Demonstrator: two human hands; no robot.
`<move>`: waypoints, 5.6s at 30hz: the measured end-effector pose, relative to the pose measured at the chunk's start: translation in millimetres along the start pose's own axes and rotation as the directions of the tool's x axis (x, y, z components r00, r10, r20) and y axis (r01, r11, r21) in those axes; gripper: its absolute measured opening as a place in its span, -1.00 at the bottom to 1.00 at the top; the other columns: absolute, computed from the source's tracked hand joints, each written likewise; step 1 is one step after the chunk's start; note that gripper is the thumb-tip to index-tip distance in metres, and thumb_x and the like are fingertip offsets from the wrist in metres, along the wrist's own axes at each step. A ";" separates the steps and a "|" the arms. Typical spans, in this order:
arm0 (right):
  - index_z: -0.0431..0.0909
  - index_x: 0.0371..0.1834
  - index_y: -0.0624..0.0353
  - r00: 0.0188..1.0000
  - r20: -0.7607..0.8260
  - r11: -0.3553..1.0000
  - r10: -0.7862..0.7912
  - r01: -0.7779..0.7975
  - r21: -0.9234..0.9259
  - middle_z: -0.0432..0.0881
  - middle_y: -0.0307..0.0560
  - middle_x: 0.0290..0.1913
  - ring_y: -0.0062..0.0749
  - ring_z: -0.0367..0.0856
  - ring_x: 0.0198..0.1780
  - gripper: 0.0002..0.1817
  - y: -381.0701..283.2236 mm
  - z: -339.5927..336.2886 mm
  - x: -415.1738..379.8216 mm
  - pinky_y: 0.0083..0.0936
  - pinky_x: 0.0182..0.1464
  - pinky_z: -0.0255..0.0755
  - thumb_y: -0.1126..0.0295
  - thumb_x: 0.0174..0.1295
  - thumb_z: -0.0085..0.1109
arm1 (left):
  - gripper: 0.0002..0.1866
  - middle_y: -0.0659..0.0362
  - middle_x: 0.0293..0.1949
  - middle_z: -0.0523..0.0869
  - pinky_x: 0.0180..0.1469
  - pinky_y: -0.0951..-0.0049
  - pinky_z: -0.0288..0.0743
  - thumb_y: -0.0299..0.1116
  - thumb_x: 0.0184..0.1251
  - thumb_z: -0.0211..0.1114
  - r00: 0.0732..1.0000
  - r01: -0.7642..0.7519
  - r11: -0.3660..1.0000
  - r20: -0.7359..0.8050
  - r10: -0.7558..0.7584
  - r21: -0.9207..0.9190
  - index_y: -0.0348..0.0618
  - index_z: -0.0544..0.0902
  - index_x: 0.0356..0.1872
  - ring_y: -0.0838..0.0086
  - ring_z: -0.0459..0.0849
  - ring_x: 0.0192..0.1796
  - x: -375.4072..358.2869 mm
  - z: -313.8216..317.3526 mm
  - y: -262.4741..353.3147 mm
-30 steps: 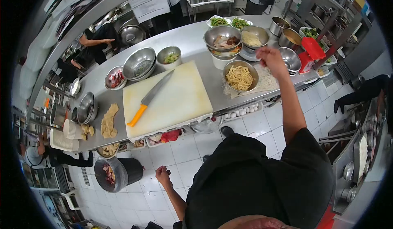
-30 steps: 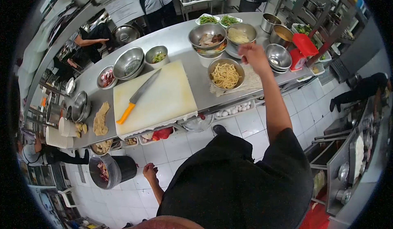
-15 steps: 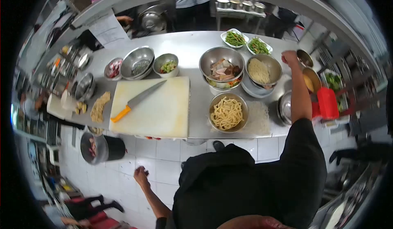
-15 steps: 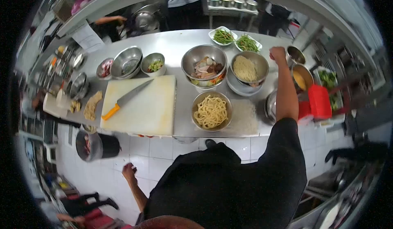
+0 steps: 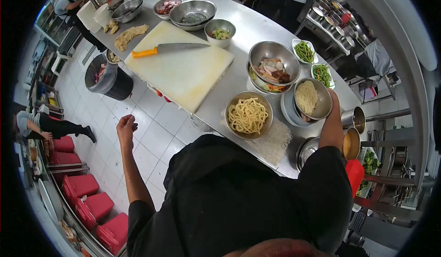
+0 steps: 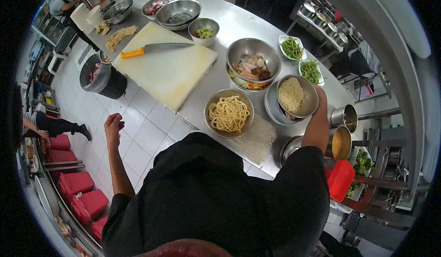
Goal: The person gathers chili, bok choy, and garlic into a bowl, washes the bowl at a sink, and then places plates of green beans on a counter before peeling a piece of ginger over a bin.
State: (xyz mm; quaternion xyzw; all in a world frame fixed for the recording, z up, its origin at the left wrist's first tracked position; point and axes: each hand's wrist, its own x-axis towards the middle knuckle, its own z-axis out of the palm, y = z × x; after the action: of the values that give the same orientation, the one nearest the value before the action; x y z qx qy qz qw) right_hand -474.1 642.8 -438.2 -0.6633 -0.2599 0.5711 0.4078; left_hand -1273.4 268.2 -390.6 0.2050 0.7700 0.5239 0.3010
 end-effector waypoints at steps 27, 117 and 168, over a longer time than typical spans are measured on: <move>0.49 -0.13 0.33 0.914 0.346 0.964 -0.211 0.253 -0.080 0.67 0.03 -0.33 -0.44 0.62 -0.48 -0.77 -174.9 78.7 -102.0 -0.68 -0.50 0.53 0.42 0.25 -0.03 | -0.70 0.02 -0.07 0.67 -0.06 0.42 0.59 -0.30 0.41 0.14 0.801 -0.160 0.923 0.500 0.329 -0.350 -0.32 0.52 0.00 0.35 0.71 -0.14 -78.0 168.3 210.4; 0.38 0.15 0.38 0.532 0.847 0.882 0.008 0.396 -0.256 0.58 0.11 0.03 -0.10 0.64 -0.05 -0.52 -85.2 459.7 -201.4 -0.38 -0.05 0.65 0.64 0.07 -0.13 | -0.43 -0.01 -0.35 0.69 -0.37 0.30 0.72 -0.62 0.12 0.07 0.961 -0.050 0.741 -0.234 -0.146 -0.670 -0.34 0.29 0.25 0.33 0.73 -0.43 -180.3 -204.7 -26.7; 0.38 0.02 0.49 0.403 0.882 0.918 0.244 0.197 -0.344 0.59 0.18 -0.03 -0.16 0.69 -0.14 -0.63 98.9 1159.3 -379.3 -0.27 -0.12 0.68 0.66 0.09 -0.16 | -0.50 0.03 -0.23 0.68 -0.32 0.36 0.66 -0.59 0.12 0.02 0.919 -0.061 0.791 -0.343 -0.193 -0.609 -0.31 0.36 0.17 0.38 0.72 -0.29 346.7 -491.9 22.9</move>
State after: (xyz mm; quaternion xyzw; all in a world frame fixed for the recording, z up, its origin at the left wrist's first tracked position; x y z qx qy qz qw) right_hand -1690.8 565.6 -331.5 -0.3134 -0.5398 0.7798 0.0473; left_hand -1861.8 159.3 -322.8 -0.0383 0.6109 0.7621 0.2108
